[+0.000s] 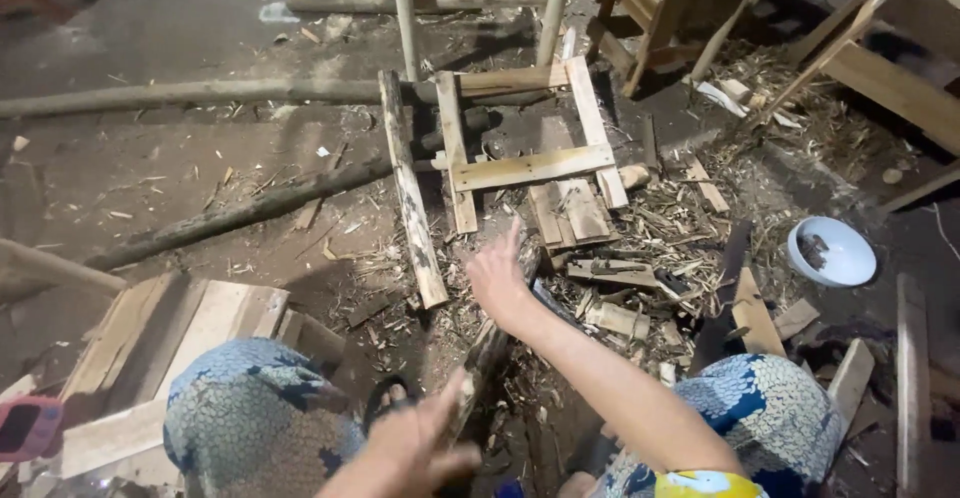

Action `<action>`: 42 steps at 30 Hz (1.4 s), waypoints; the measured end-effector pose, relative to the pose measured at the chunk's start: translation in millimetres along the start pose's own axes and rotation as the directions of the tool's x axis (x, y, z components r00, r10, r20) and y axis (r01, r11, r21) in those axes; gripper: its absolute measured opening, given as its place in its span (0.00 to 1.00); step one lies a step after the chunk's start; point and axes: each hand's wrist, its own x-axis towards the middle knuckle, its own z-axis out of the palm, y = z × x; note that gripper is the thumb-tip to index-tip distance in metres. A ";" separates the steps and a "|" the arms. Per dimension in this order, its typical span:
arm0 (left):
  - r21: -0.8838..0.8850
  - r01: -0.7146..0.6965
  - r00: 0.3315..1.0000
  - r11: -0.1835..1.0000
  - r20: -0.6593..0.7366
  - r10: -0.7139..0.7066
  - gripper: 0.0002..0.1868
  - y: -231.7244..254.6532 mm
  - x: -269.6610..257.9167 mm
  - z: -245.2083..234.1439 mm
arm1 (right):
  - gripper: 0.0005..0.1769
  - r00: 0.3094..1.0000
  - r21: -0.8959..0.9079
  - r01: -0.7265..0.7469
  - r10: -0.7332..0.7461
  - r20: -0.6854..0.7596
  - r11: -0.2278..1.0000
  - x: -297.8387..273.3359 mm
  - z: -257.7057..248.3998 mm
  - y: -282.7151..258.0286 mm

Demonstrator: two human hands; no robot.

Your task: The person uses a curved blade to shave and shape a piece of wood held between their legs. They repeatedly scrape the tool along the wood's surface, removing bark and shavings, and occasionally rotate the wood to work on different sides.

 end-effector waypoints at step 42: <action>-0.823 0.239 0.880 -0.515 -0.040 0.473 0.25 -91.0 84.7 4.9 | 0.19 0.681 0.749 0.475 0.346 -0.645 0.461 -54.0 58.0 -56.2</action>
